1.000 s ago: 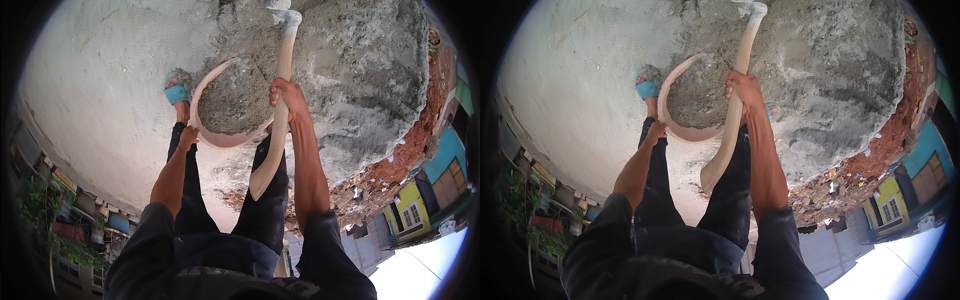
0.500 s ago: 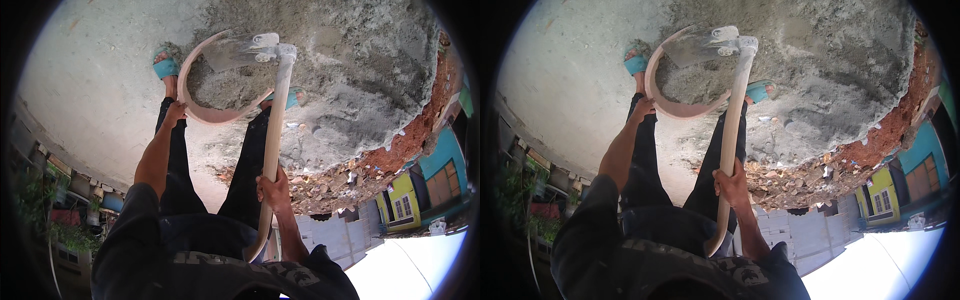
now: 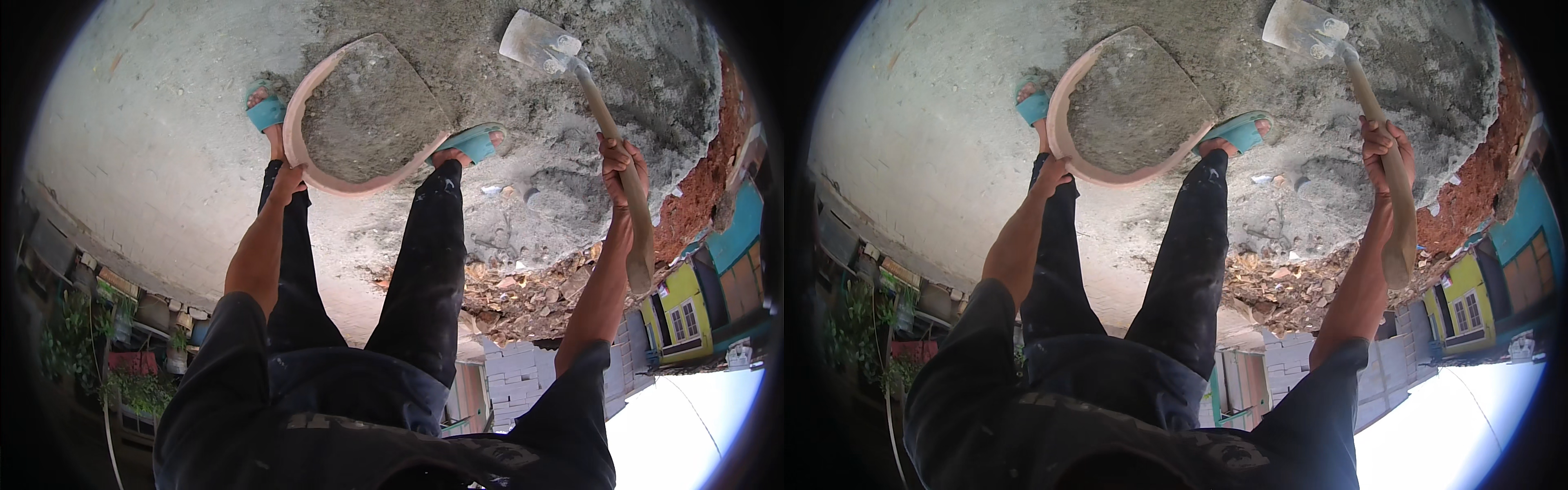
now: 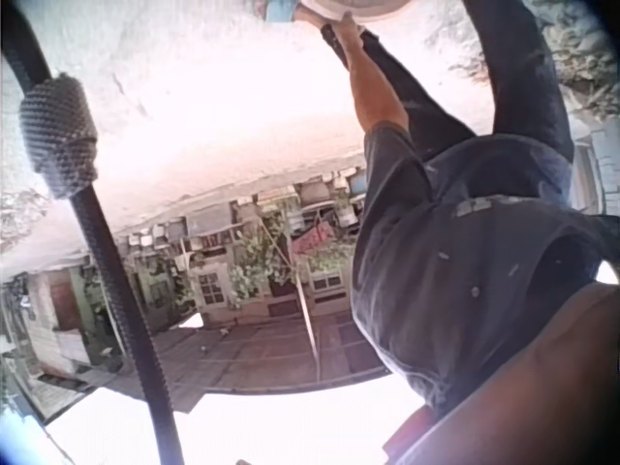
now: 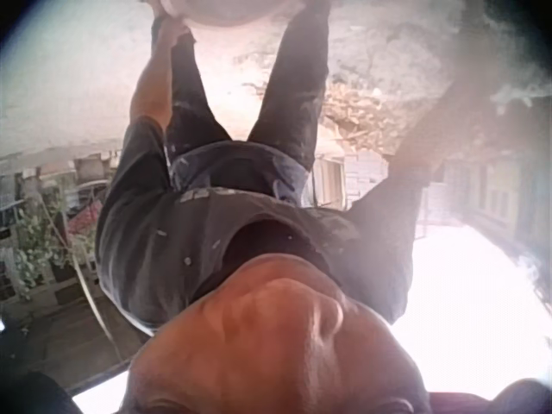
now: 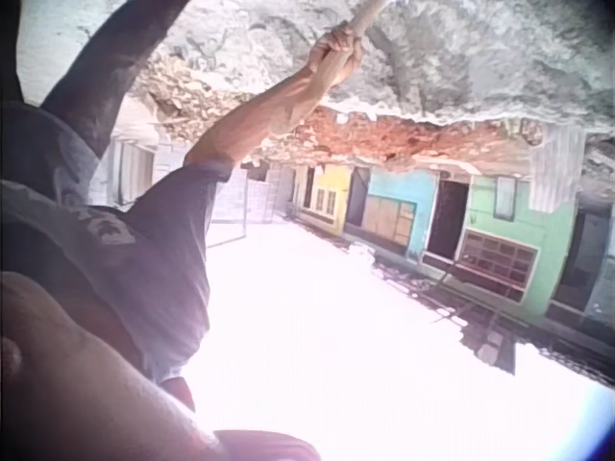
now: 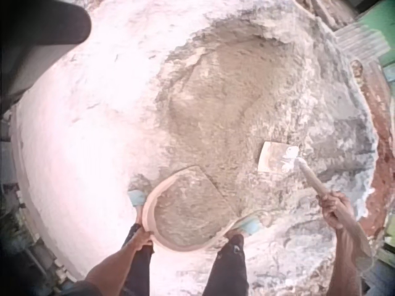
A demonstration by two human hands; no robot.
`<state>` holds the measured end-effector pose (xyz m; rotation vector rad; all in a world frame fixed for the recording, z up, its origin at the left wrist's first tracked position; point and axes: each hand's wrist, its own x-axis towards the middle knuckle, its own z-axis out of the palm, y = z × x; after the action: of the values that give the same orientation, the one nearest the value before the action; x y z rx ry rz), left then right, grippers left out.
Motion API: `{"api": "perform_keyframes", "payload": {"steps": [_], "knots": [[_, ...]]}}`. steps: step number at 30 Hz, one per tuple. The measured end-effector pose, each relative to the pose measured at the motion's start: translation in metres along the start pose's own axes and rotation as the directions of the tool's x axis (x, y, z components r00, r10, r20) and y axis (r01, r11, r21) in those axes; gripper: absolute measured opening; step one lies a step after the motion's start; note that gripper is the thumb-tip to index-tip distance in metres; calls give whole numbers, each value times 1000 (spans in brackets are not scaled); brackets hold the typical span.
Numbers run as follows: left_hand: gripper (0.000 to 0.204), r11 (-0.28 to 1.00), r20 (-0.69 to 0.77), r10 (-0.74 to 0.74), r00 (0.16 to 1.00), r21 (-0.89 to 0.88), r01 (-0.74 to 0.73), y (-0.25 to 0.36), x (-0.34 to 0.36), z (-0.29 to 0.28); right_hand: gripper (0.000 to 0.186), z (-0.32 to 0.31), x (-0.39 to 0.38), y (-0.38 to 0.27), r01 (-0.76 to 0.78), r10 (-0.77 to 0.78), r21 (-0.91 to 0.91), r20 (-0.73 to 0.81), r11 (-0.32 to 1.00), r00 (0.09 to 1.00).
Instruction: The person uses a wooden handle to stir wet cement in a small square form, then walks to a large water container and scoops water with a small orange bowl. They walk to a pile of dry cement, pick up a pink plastic tray, and use a shovel to fill the tray with dry cement.
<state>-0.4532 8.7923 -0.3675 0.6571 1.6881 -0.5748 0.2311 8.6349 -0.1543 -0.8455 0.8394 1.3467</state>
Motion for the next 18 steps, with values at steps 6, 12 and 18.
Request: {"api": "perform_keyframes", "payload": {"steps": [6,12,18], "knots": [[54,972,-68,63,996,232,-45,23,8,-13,60,-92,33,-42,342,-351,79,190,936,917],[46,960,1,202,979,200,-198,31,18,-40,64,-124,100,127,590,-586,253,-98,767,804],[57,864,35,488,872,124,-488,63,21,-29,43,-233,196,375,-322,35,-304,-677,897,735]]}}
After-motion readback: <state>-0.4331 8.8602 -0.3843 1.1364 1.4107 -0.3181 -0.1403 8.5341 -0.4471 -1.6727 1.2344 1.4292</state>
